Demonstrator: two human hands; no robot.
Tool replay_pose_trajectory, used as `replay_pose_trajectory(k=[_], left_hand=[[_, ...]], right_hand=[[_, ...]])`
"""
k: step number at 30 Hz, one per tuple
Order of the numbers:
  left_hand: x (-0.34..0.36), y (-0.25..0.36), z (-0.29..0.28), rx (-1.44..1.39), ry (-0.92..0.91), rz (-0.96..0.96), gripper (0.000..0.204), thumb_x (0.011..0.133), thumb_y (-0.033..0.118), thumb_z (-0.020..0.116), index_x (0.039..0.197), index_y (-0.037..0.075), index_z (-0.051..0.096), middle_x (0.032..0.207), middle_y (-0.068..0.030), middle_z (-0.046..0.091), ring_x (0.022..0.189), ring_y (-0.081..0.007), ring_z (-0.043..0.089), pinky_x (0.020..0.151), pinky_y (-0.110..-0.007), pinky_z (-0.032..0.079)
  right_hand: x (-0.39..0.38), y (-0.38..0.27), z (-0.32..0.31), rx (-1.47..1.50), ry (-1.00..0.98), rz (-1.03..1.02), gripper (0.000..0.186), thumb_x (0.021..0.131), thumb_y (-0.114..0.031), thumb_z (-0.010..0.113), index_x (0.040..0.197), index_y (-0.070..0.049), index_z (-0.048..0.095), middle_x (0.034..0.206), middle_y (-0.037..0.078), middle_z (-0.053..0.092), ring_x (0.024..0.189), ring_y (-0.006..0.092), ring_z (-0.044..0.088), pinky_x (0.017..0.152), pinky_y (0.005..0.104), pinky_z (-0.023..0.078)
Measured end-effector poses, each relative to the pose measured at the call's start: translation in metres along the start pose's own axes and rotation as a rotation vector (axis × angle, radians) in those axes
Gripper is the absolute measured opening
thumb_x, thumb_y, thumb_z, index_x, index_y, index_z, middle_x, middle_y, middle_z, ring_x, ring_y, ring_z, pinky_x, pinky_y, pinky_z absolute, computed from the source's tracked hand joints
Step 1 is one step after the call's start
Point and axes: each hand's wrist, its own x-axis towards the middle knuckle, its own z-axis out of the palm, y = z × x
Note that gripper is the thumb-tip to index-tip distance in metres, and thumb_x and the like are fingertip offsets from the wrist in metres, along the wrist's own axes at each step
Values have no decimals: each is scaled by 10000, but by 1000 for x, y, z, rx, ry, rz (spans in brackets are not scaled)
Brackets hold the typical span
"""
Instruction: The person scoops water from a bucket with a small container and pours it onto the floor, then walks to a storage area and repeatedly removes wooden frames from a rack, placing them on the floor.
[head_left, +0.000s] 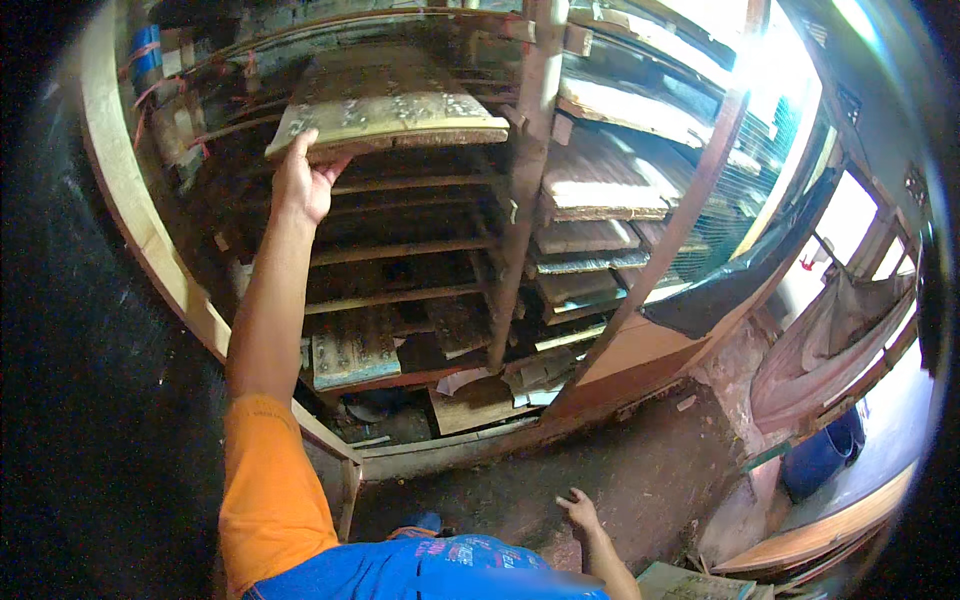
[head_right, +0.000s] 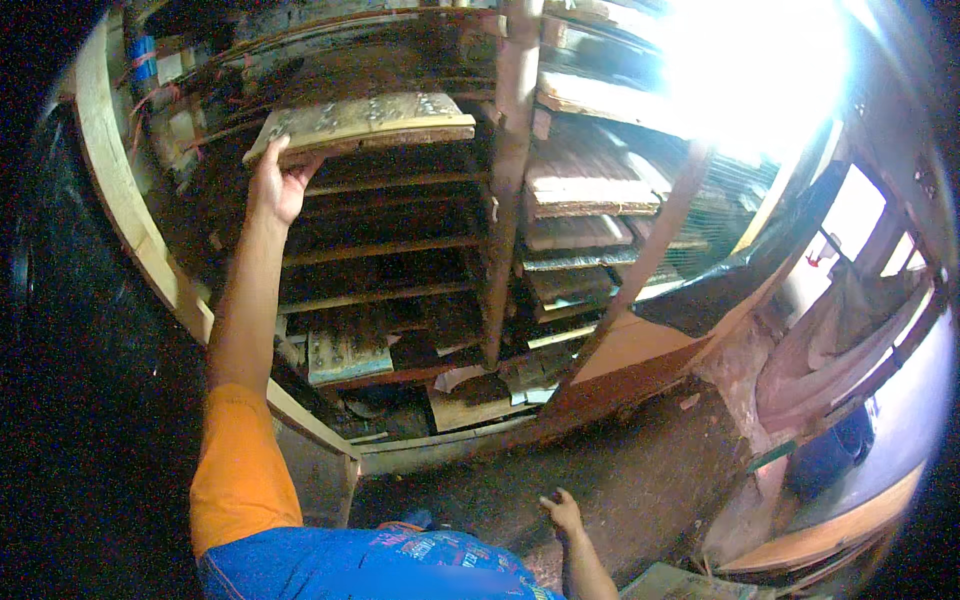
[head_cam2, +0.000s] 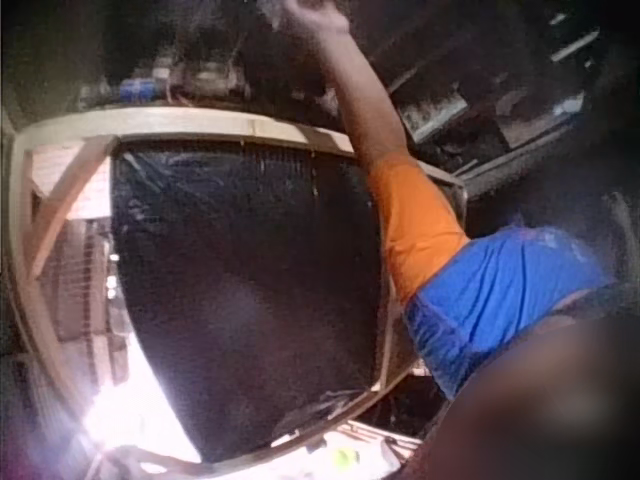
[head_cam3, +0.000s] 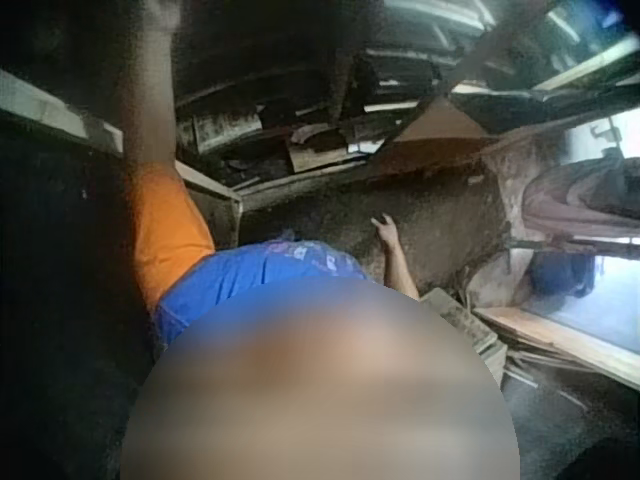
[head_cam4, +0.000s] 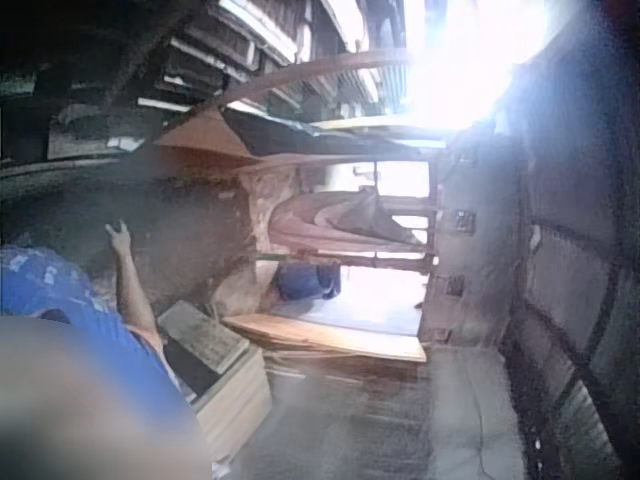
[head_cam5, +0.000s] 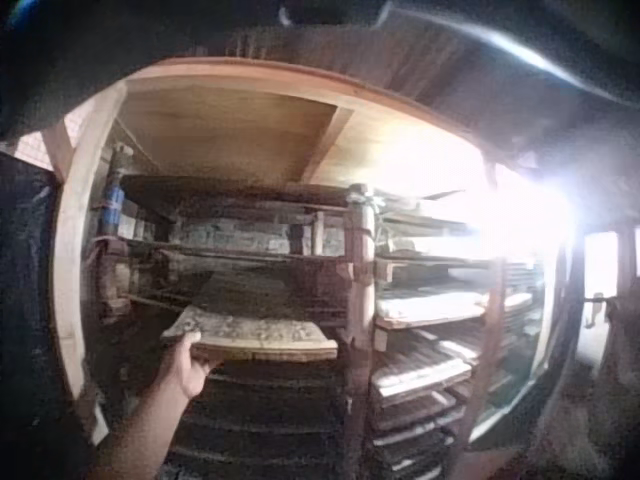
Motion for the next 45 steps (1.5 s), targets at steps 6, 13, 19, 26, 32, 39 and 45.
replay_pose_trajectory(k=[6, 13, 19, 26, 32, 39, 45], left_hand=[[-95, -18, -22, -6, 122, 40, 316, 822, 210, 650, 1090, 71, 556, 1004, -60, 623, 899, -231, 619, 777, -389, 556], [-233, -41, -57, -59, 142, -142, 376, 849, 206, 629, 1196, 101, 530, 1165, -54, 589, 1038, -219, 581, 844, -384, 530], [-336, -82, -86, 225, 45, -303, 454, 854, 229, 632, 1259, 85, 486, 1171, -63, 572, 1099, -233, 552, 895, -387, 473], [-356, -98, -143, 504, -559, -492, 536, 896, 277, 535, 1363, 77, 363, 1313, -76, 488, 1194, -250, 492, 994, -397, 392], [-252, -75, -142, -196, -93, -402, 633, 931, 487, 453, 1411, 100, 312, 1357, -94, 458, 1221, -279, 470, 997, -444, 410], [-257, -88, -135, -88, -81, -604, 616, 906, 468, 535, 1388, 132, 350, 1375, -68, 442, 1210, -276, 476, 1017, -446, 379], [-238, -90, -187, -103, -285, -999, 650, 879, 382, 613, 1397, 143, 302, 1359, -89, 443, 1199, -295, 488, 1019, -478, 384]], right_hand=[[-28, -159, 6, 204, -202, -258, 705, 833, -305, 701, 1384, -7, 378, 1237, 145, 544, 1066, 216, 553, 872, 354, 461], [-91, -343, 42, 721, -757, -423, 691, 877, -360, 633, 1416, -55, 326, 1381, 122, 441, 1238, 264, 454, 1010, 395, 381], [-127, -410, 87, 1149, -1024, -455, 752, 855, -469, 617, 1414, -86, 292, 1391, 79, 423, 1238, 269, 453, 1026, 426, 363], [-105, -388, 76, 1286, -378, -229, 188, 823, -260, 670, 828, -84, 603, 723, 64, 612, 691, 214, 569, 696, 379, 455], [-66, -317, 41, 1181, -324, -274, 127, 798, -152, 635, 720, -55, 611, 671, 71, 603, 621, 227, 566, 614, 373, 461], [-86, -252, -11, 1226, -280, -231, 177, 758, -181, 635, 751, -4, 640, 715, 152, 650, 635, 312, 629, 623, 446, 528], [-113, -237, -26, 914, 103, -348, 189, 743, -117, 674, 872, 21, 670, 838, 128, 676, 784, 259, 661, 725, 392, 540]])
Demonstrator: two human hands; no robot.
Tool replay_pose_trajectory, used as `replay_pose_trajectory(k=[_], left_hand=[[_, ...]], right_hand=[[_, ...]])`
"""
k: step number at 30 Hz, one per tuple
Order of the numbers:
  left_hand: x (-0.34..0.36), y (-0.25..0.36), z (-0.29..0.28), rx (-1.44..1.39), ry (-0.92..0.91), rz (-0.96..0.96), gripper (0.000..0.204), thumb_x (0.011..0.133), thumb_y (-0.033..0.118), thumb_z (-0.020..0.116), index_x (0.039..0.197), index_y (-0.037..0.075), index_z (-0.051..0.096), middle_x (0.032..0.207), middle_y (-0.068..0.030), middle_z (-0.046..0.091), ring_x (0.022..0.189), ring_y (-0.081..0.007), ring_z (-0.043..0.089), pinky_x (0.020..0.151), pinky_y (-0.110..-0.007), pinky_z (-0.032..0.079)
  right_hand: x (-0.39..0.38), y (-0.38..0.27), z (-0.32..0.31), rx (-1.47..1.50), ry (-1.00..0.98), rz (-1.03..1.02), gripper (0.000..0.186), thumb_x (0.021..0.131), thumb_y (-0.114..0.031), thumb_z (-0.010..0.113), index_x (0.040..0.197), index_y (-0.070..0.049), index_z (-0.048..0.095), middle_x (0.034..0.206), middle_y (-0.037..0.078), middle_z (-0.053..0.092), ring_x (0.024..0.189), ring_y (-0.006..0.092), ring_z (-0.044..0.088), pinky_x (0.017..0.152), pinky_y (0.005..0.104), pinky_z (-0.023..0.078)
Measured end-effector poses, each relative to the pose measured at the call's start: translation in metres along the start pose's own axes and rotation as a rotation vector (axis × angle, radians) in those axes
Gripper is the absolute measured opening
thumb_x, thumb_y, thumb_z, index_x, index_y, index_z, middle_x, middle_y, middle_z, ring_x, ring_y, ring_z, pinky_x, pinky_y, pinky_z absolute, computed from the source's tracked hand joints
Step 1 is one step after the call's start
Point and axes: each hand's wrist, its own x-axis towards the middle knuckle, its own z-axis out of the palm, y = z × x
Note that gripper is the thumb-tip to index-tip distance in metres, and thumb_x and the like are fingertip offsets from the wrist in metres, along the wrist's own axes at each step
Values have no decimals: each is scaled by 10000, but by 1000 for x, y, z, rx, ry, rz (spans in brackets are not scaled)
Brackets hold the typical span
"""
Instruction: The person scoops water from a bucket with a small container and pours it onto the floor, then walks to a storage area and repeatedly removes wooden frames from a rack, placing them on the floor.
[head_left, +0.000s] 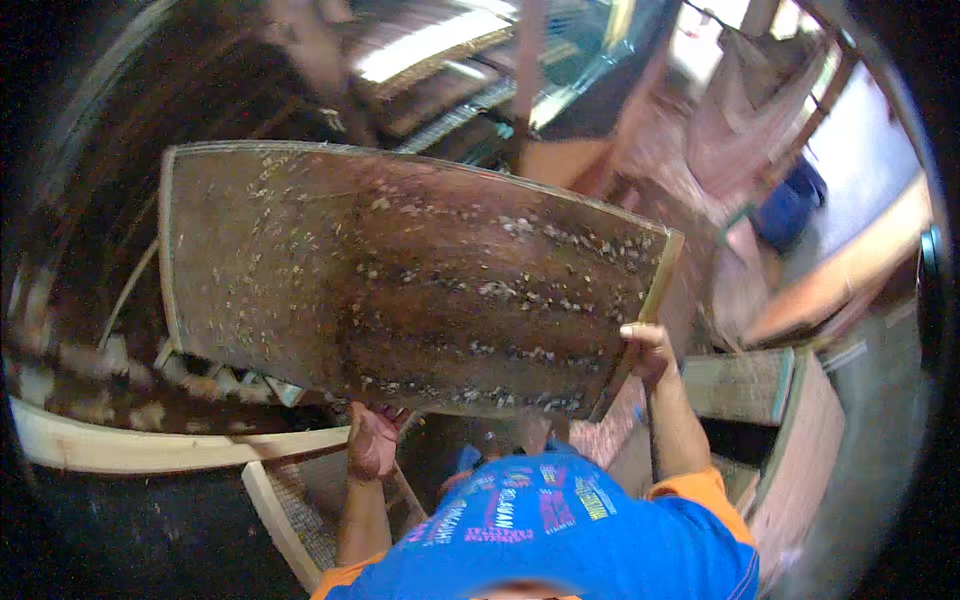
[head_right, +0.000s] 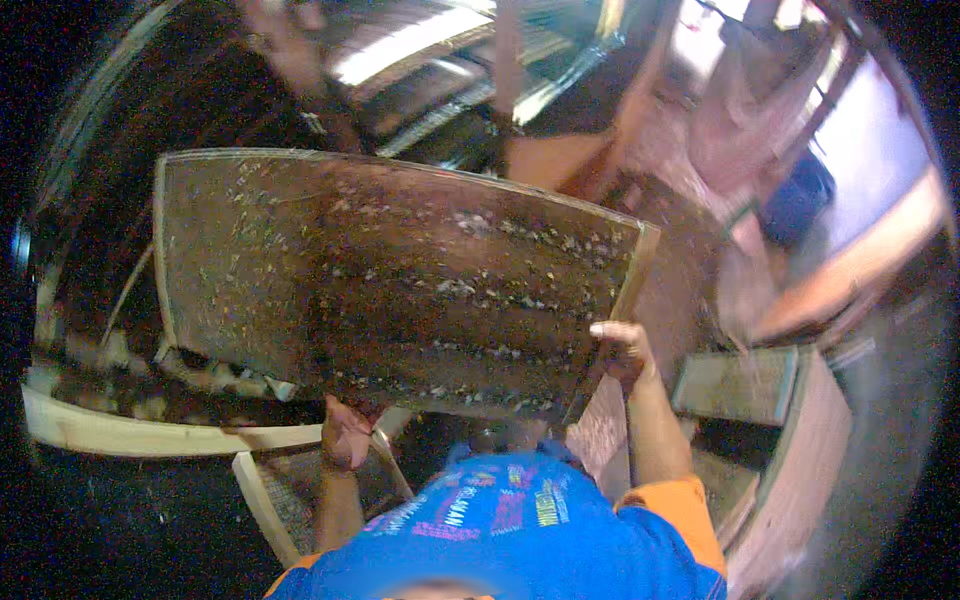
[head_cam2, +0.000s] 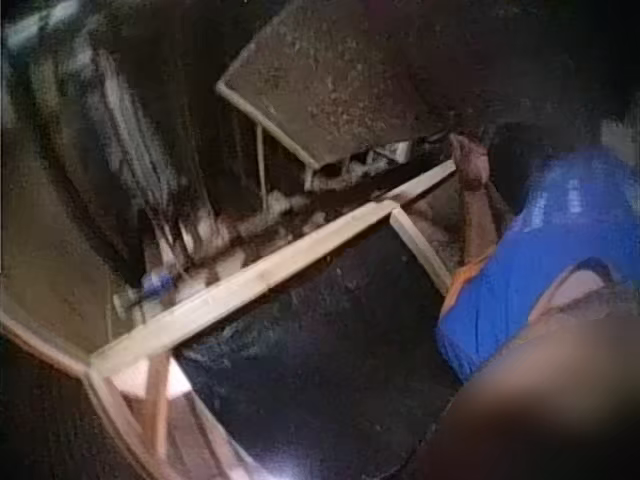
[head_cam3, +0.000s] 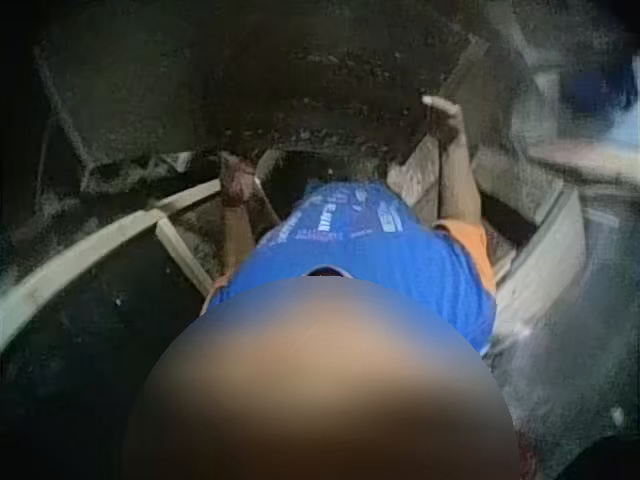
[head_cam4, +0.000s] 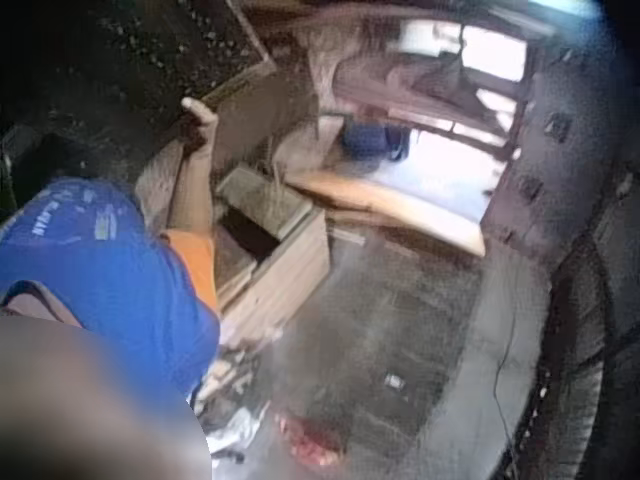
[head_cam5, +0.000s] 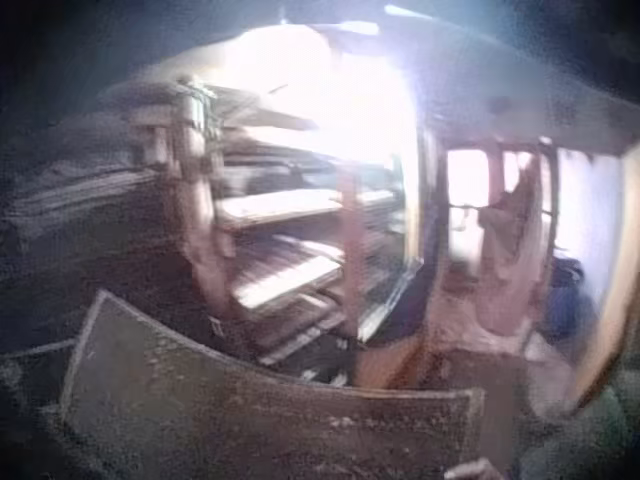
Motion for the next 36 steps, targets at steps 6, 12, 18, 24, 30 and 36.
replay_pose_trajectory(k=[6, 12, 18, 24, 30, 36], left_hand=[[59, -14, -44, 54, -39, -495, 487, 955, 325, 507, 1361, 141, 311, 1295, -97, 467, 1173, -310, 505, 956, -466, 420], [141, -45, -110, 1185, -330, -775, 585, 914, 396, 569, 1369, 55, 433, 1341, -127, 489, 1182, -245, 496, 975, -337, 386], [141, -22, -147, 1217, 30, -928, 564, 904, 380, 586, 1359, 75, 453, 1120, -111, 600, 950, -207, 575, 784, -338, 473], [92, -22, -249, 1151, -20, -970, 360, 946, 312, 508, 1130, 9, 575, 869, -76, 584, 681, -174, 549, 572, -333, 455], [74, -35, -255, 1075, 85, -1069, 358, 946, 310, 499, 1072, -12, 592, 800, -56, 569, 621, -194, 531, 565, -362, 456], [134, -59, -152, 989, 255, -1011, 394, 912, 329, 575, 1234, 109, 518, 851, -24, 590, 717, -163, 545, 604, -318, 450]], right_hand=[[-43, -30, 33, -449, 172, -192, 206, 707, -72, 726, 891, 11, 686, 881, 82, 685, 828, 189, 659, 761, 337, 519], [-53, -28, 93, -513, 554, -78, 421, 658, -182, 800, 1047, -75, 681, 851, 80, 702, 813, 158, 647, 732, 313, 503], [-37, 38, 67, -786, 927, 101, 385, 648, -177, 765, 999, -60, 657, 818, 141, 689, 744, 253, 663, 673, 372, 507], [-102, 64, -44, -789, 1312, 506, 364, 608, -249, 762, 946, -140, 682, 848, 142, 685, 815, 318, 661, 729, 415, 508], [-163, 67, -110, -864, 1402, 744, 415, 628, -198, 741, 1033, -142, 673, 921, 129, 688, 881, 303, 653, 794, 407, 500], [-191, 90, -148, -910, 1414, 819, 480, 655, -208, 754, 1110, -116, 631, 1000, 145, 677, 937, 316, 642, 833, 411, 493]])
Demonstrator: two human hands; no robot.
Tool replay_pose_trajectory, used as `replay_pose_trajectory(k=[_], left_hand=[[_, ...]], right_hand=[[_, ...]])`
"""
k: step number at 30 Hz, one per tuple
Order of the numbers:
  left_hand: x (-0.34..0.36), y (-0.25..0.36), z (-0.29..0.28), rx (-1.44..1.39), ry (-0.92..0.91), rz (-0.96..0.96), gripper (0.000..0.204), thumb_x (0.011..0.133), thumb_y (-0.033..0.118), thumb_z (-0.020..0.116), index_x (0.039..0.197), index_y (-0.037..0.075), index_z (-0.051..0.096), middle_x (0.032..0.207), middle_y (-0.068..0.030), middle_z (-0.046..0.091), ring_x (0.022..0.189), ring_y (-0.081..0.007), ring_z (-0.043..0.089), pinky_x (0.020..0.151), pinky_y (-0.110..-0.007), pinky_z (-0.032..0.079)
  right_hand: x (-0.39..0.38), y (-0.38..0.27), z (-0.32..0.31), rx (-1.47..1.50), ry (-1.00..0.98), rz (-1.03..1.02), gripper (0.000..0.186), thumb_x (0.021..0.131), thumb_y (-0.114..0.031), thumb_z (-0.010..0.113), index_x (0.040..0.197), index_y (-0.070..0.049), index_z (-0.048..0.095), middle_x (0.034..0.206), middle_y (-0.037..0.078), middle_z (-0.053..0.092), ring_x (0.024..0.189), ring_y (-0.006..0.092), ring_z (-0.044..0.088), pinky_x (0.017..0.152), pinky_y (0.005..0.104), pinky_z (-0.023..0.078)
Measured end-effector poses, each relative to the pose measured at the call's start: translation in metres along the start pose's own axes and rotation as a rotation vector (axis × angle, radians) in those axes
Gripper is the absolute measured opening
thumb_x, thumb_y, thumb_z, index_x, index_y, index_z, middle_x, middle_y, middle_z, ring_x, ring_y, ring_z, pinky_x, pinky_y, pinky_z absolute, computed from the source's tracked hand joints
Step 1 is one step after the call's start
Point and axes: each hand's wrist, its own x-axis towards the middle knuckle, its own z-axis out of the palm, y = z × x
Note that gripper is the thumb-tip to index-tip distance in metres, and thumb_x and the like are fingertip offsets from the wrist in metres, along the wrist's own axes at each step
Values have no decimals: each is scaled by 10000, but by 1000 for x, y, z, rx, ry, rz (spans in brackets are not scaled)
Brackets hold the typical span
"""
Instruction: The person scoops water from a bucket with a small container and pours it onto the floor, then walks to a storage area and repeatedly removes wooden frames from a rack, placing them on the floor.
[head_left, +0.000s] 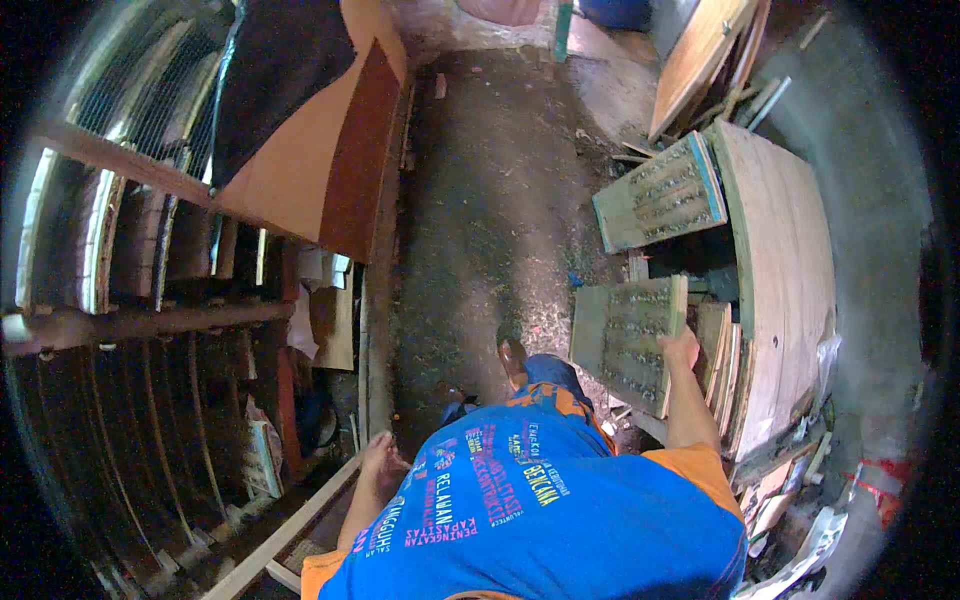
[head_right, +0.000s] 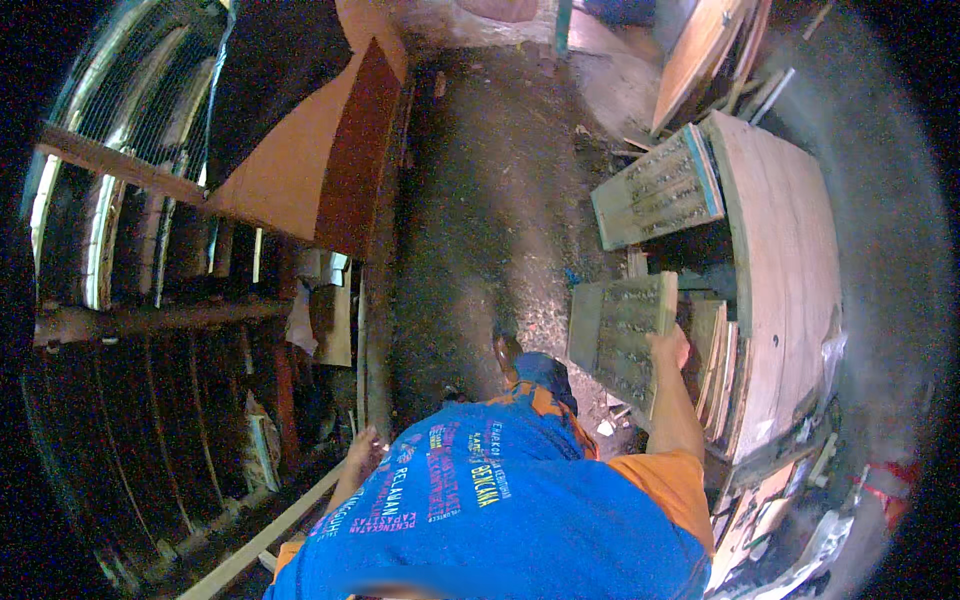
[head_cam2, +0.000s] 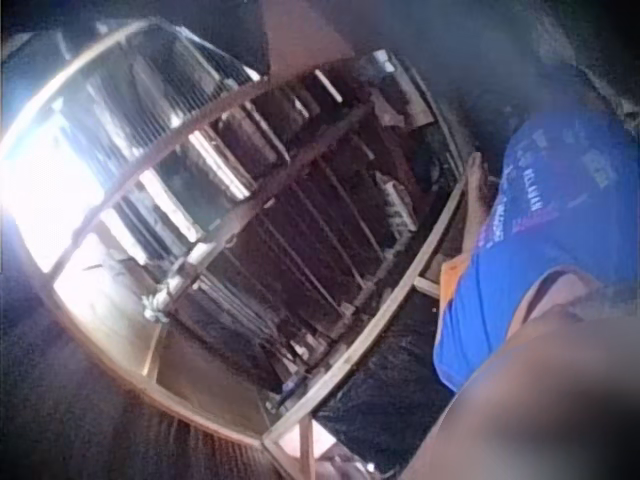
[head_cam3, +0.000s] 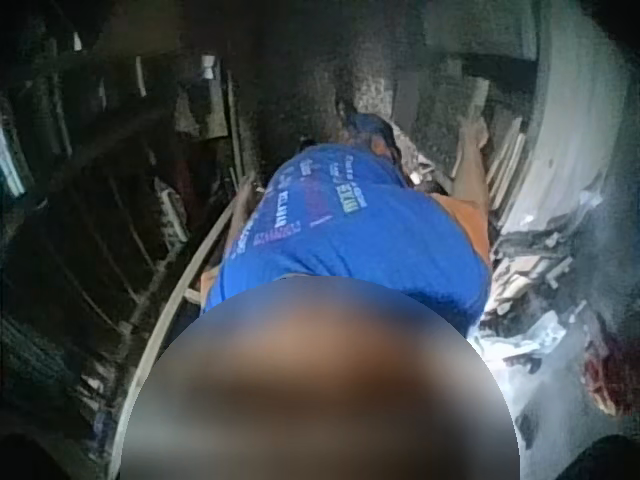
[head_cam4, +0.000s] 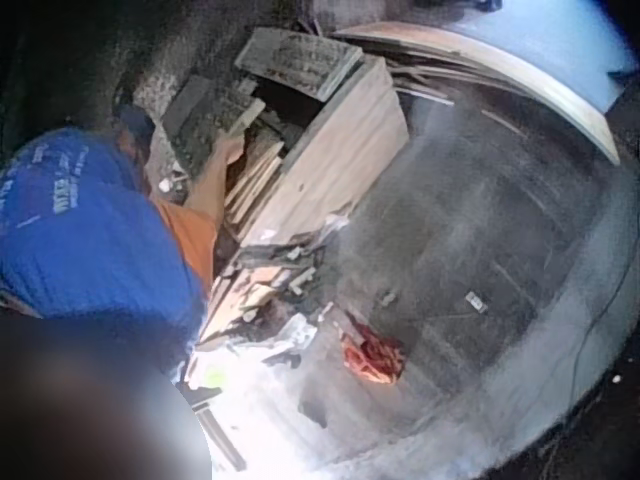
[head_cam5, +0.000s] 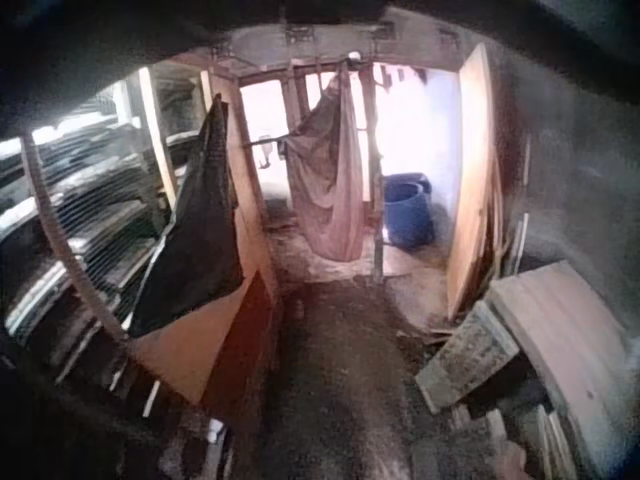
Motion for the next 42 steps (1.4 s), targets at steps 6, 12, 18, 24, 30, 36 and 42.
replay_pose_trajectory(k=[6, 12, 18, 24, 30, 36, 42], left_hand=[[1, 51, 34, 120, 48, 114, 544, 902, 336, 599, 1368, 107, 437, 1092, 0, 606, 793, -118, 526, 656, -269, 434], [3, 18, 40, 55, 110, 112, 513, 897, 317, 613, 1326, 67, 485, 1012, 7, 595, 768, -82, 507, 647, -238, 424], [-21, -36, 45, -10, 219, -63, 504, 899, 317, 609, 1321, 67, 493, 977, 6, 611, 684, -73, 489, 603, -225, 421], [-44, -80, 37, -207, 309, -153, 478, 912, 329, 580, 1314, 86, 491, 1102, -29, 593, 844, -160, 538, 671, -343, 460], [-16, -110, -33, -499, 350, -130, 476, 893, 397, 585, 1263, 107, 513, 1063, -27, 577, 906, -186, 537, 675, -331, 454], [32, -109, -145, -921, 456, 10, 537, 865, 493, 586, 1215, 91, 522, 1078, -39, 551, 914, -200, 535, 671, -335, 451], [39, -62, -267, -1483, 552, 135, 834, 809, 618, 595, 1362, 42, 356, 839, -67, 567, 627, -198, 546, 553, -282, 451]], right_hand=[[32, 15, 14, -198, 225, -96, 581, 763, -142, 691, 1298, -193, 470, 1100, 167, 544, 1058, 344, 531, 864, 451, 466], [67, 30, 33, -660, 403, 178, 509, 909, -189, 494, 1392, -294, 373, 1150, 41, 483, 1024, 245, 510, 840, 394, 484], [93, 23, 25, -405, 268, 274, 677, 759, -272, 654, 1354, -196, 340, 1345, 153, 343, 1229, 353, 370, 930, 527, 386], [106, -3, 44, -565, 311, 242, 678, 781, -348, 647, 1366, -191, 342, 1338, 130, 364, 1184, 370, 421, 912, 535, 404], [116, -65, 115, -187, 357, 110, 622, 793, -369, 644, 1336, -188, 398, 1348, 111, 360, 1123, 390, 463, 869, 525, 440], [89, -162, 163, 118, -663, 27, 624, 798, -309, 652, 1351, -206, 382, 1160, 127, 512, 912, 363, 526, 714, 541, 451], [-95, -255, 196, 99, -525, -673, 631, 765, -216, 729, 1287, -42, 420, 1089, 158, 574, 911, 298, 573, 764, 416, 484]])
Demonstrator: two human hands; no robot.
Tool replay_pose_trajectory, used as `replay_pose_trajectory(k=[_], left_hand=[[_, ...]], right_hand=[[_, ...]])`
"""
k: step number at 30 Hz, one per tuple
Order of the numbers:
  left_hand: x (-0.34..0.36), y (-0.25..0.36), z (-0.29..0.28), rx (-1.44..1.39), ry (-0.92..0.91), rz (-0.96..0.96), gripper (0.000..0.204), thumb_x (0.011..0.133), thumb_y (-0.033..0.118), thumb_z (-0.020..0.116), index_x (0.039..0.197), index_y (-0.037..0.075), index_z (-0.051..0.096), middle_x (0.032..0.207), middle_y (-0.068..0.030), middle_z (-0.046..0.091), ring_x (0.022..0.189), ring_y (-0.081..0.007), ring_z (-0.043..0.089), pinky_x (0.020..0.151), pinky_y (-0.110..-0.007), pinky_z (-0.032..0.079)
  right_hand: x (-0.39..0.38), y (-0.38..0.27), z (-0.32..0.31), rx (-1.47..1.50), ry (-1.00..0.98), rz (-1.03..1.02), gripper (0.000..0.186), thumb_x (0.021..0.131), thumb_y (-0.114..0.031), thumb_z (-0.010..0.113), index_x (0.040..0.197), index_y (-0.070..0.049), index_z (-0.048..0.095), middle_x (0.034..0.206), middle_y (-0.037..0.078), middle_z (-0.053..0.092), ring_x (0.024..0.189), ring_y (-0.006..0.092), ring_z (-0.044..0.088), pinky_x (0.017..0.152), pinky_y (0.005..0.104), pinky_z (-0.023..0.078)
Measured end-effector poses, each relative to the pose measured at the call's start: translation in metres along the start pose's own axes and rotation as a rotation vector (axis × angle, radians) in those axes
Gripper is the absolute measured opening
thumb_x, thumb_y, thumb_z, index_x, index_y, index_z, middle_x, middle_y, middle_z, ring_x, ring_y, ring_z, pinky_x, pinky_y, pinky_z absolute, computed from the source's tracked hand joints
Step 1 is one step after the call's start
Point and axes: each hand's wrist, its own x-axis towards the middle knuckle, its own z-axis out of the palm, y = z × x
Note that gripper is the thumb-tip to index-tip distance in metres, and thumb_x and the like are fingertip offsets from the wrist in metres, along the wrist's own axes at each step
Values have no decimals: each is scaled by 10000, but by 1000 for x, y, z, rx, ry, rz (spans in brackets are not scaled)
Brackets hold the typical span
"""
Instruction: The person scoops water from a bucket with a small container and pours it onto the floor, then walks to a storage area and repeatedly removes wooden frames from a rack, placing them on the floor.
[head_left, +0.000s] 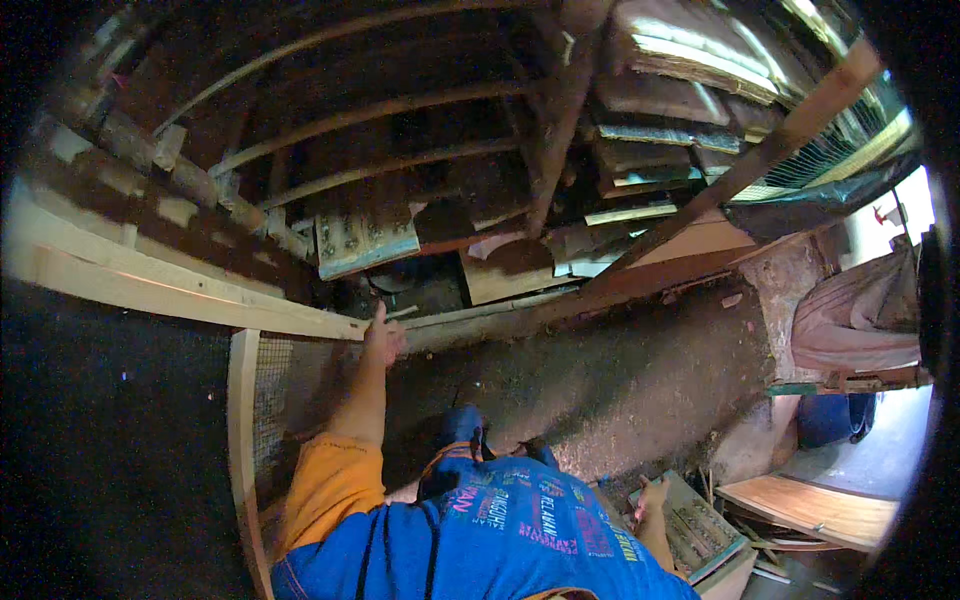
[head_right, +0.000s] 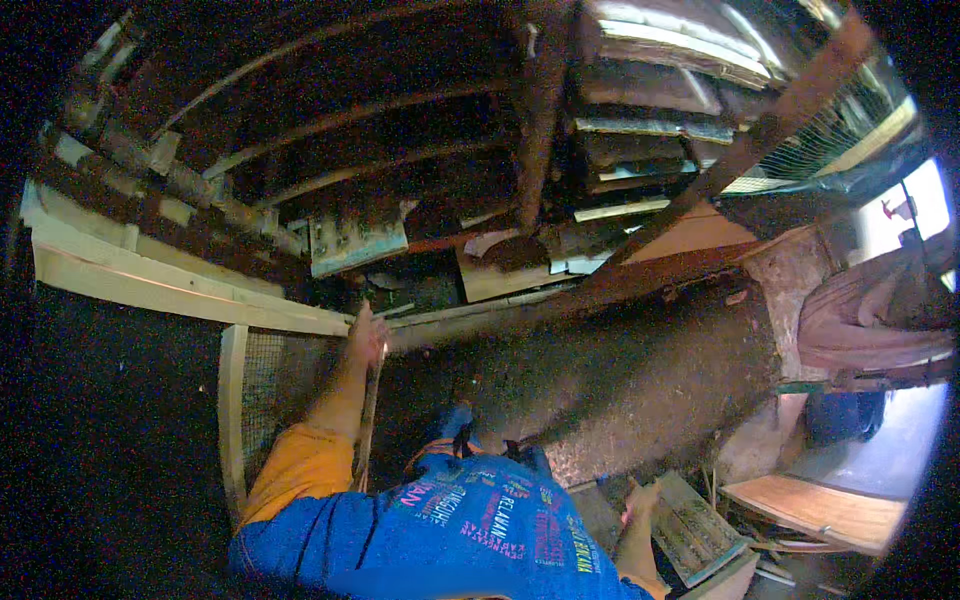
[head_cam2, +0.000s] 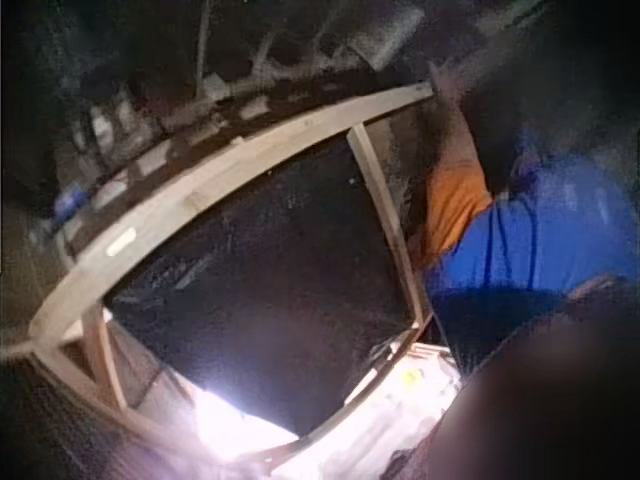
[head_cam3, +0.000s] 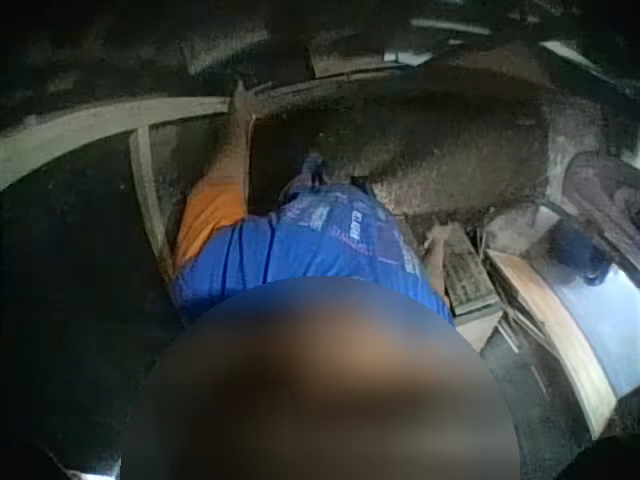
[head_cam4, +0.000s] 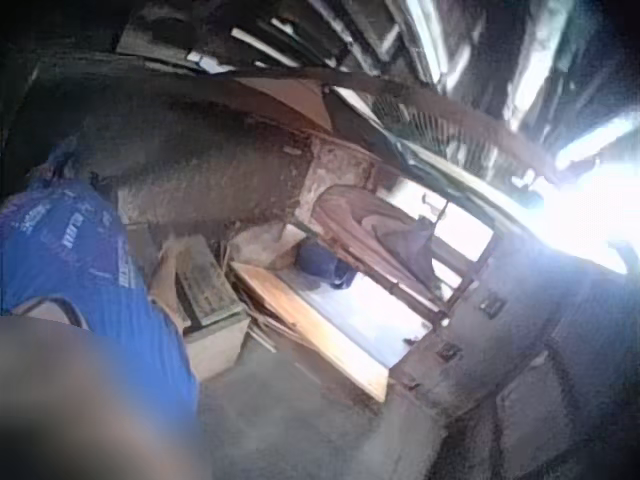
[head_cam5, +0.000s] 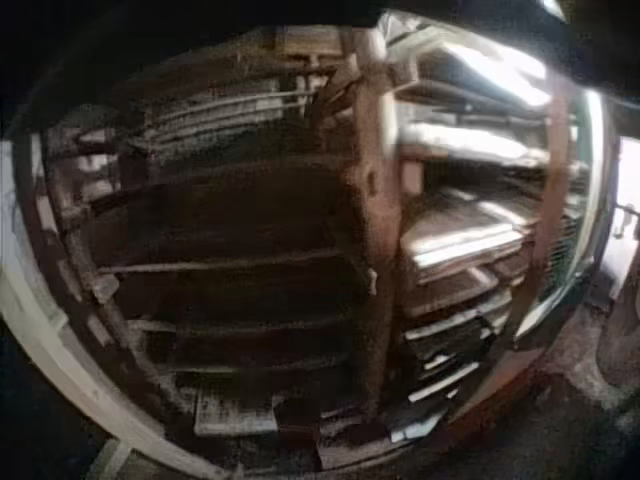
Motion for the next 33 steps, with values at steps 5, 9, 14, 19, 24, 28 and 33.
replay_pose_trajectory(k=[5, 9, 14, 19, 24, 28, 33], left_hand=[[53, 66, 19, -187, 8, 99, 1202, 697, 616, 715, 1487, 102, -31, 1521, -187, 117, 1066, -344, 492, 821, -420, 485], [100, 97, 25, -309, 132, -39, 1047, 790, 617, 623, 1491, 84, 57, 1524, -143, 131, 1200, -309, 416, 943, -397, 411], [157, 107, 30, -539, 4, 138, 1031, 787, 533, 682, 1492, 104, 64, 1545, -137, 23, 1416, -308, 136, 1107, -426, 264], [213, 98, 23, -708, -139, 244, 776, 792, 280, 734, 1406, 69, 311, 1485, -154, 234, 1344, -289, 292, 1143, -423, 198], [218, 100, 24, -830, -70, 180, 567, 757, 180, 744, 1220, -4, 474, 1316, -126, 455, 1227, -301, 424, 1118, -418, 254], [187, 108, 29, -814, -201, 204, 496, 764, 169, 743, 1173, 15, 508, 1197, -115, 543, 1136, -296, 480, 1036, -410, 349], [160, 94, 43, -852, -293, 242, 381, 786, 158, 726, 1100, 66, 532, 1144, -95, 537, 1028, -264, 495, 887, -381, 409]], right_hand=[[11, -76, 39, -178, -179, -275, 661, 768, -37, 693, 1340, -54, 363, 1048, 116, 586, 898, 226, 565, 785, 346, 458], [15, -115, 57, -340, -268, -345, 641, 790, -27, 687, 1345, -83, 370, 938, 77, 569, 813, 157, 527, 707, 279, 447], [-6, -146, 84, -289, -446, -365, 617, 801, -20, 695, 1332, -68, 383, 943, 81, 560, 842, 152, 537, 708, 290, 465], [-8, -129, 97, -334, -525, -191, 547, 831, 37, 637, 1315, -58, 400, 902, 74, 553, 832, 161, 552, 734, 285, 486], [-8, -90, 97, -412, -569, -200, 416, 867, 25, 593, 1253, -29, 449, 922, 94, 591, 789, 179, 579, 628, 301, 493], [-18, -80, 95, -384, -609, -156, 385, 879, -34, 599, 1238, -30, 461, 971, 109, 620, 734, 191, 604, 528, 305, 470], [-26, -97, 110, -304, -686, -34, 537, 800, -194, 716, 1254, -17, 492, 1093, 155, 628, 997, 244, 599, 858, 336, 479]])
